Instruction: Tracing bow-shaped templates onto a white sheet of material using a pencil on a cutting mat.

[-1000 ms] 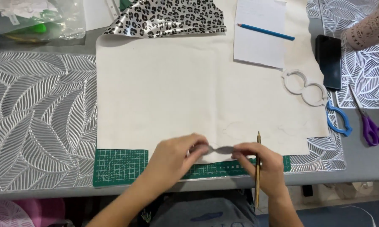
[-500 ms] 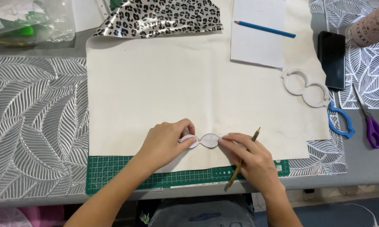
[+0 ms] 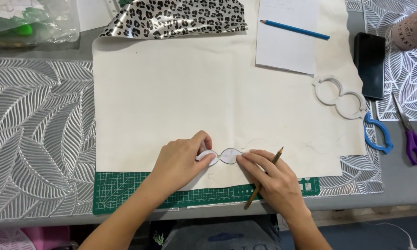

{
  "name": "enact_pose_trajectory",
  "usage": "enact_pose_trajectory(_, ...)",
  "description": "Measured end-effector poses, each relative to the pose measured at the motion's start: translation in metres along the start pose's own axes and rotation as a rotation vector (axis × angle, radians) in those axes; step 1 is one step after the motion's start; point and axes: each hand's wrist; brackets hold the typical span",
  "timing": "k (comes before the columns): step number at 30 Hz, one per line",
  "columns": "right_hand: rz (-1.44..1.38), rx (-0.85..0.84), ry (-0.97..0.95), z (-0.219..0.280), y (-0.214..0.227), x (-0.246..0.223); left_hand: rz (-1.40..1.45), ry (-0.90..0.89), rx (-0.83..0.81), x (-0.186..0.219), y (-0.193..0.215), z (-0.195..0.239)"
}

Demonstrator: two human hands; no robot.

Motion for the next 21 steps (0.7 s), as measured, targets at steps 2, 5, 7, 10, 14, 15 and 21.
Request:
enact_pose_trajectory(2,-0.001,0.001,0.010,-0.003,0.001,-0.002,0.023,0.009,0.004,0.000,0.002,0.001)
enact_pose_trajectory(5,-0.020,-0.004,0.014,-0.003,0.001,-0.003,0.067,0.013,0.027,-0.002,0.000,0.002)
enact_pose_trajectory(7,-0.039,-0.009,0.009,-0.002,0.001,-0.002,0.088,0.010,0.047,-0.005,-0.002,0.002)
enact_pose_trajectory(10,-0.046,-0.005,0.002,-0.001,0.001,-0.002,0.110,0.024,0.074,-0.007,-0.004,0.003)
enact_pose_trajectory(14,0.003,0.008,0.000,-0.002,0.001,-0.005,0.109,0.040,0.085,-0.007,-0.006,0.003)
enact_pose_trajectory(15,0.017,0.013,-0.001,-0.002,0.001,-0.005,0.100,0.049,0.085,-0.007,-0.006,0.003)
enact_pose_trajectory(21,-0.009,-0.027,-0.059,0.002,0.001,-0.008,-0.470,-0.486,0.768,-0.002,-0.026,0.024)
Point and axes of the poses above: each hand's wrist, its own z-axis away from the middle knuckle, its own y-axis out of the back of the hand, x = y × z, and after that the axes turned 8 degrees about x, right-handed
